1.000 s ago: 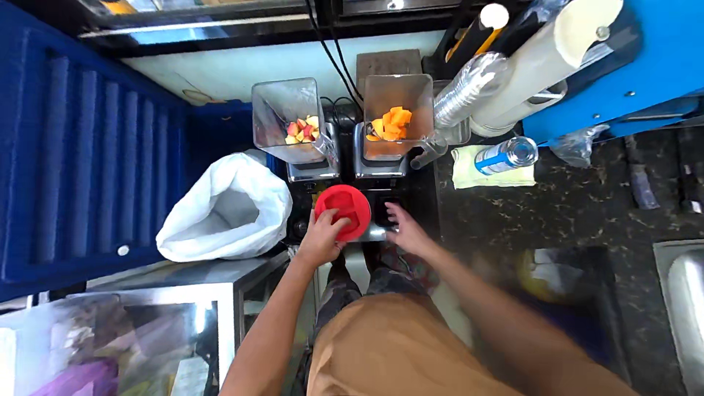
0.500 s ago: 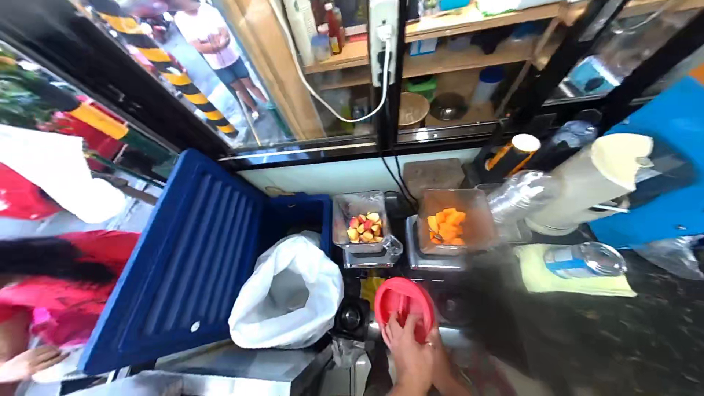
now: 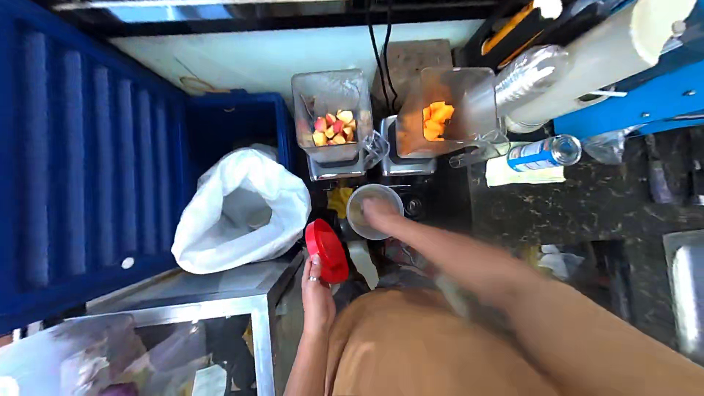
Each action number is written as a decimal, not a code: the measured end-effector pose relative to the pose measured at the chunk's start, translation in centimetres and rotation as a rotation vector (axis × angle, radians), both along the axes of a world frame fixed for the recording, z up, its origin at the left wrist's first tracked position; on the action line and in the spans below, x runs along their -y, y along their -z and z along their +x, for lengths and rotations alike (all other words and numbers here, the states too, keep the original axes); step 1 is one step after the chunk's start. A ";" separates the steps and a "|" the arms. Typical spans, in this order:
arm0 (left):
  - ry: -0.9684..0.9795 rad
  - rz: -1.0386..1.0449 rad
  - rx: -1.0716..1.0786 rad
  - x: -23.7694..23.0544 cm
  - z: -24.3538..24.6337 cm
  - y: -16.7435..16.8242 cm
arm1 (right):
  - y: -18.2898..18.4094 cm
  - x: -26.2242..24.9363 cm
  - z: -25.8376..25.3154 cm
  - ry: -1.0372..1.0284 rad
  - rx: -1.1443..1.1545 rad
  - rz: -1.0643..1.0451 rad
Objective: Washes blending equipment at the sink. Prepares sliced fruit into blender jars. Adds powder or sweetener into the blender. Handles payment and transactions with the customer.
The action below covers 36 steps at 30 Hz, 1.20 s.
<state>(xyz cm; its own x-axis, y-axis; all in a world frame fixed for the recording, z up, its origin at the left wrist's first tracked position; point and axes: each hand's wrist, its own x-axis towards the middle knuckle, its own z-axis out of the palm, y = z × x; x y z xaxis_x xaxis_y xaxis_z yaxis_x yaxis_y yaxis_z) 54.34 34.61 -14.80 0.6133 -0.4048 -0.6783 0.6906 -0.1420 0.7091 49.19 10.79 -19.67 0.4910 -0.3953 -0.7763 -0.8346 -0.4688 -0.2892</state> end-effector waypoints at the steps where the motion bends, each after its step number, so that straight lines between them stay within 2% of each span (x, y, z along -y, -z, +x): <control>1: -0.017 -0.002 -0.037 -0.2 -0.7 -0.1 | 2.0 0.0 0.6 0.013 -0.052 -0.006; 4: 0.010 -0.023 -0.067 -1.2 -1.7 -0.2 | 7.6 0.1 0.6 0.090 -0.011 -0.046; 6: 0.030 -0.026 -0.069 -1.8 -1.9 0.0 | 9.1 -0.1 0.2 -0.023 0.057 -0.127; 10: 0.026 -0.027 -0.116 -1.5 -2.2 0.2 | 5.4 -0.2 -0.4 -0.330 0.079 -0.184; 13: 0.040 -0.024 -0.157 0.2 -2.7 -0.1 | 3.6 -0.5 -1.3 -0.448 -0.089 -0.119; 15: 0.051 -0.031 -0.169 1.7 -3.0 -0.3 | 4.1 -0.3 -1.7 -0.384 -0.143 -0.032; 19: 0.092 -0.041 -0.148 3.1 -3.5 -0.2 | 6.3 0.7 -1.9 -0.089 0.072 -0.064; 23: 0.096 -0.035 -0.147 4.3 -4.1 -0.9 | 6.4 0.3 -2.5 -0.210 0.019 -0.015; 27: 0.073 -0.057 -0.133 4.6 -4.7 -0.9 | 5.0 -0.3 -1.9 -0.142 -0.003 -0.119; 31: 0.064 -0.062 -0.133 5.3 -5.3 -0.8 | 7.8 -0.3 -2.2 -0.078 0.001 0.132; 33: 0.078 -0.062 -0.122 5.4 -5.3 -0.8 | 7.1 0.9 -2.2 -0.109 0.061 0.185; 36: 0.101 -0.042 -0.096 5.6 -5.5 -0.8 | 3.0 3.3 -3.7 -0.072 0.186 0.225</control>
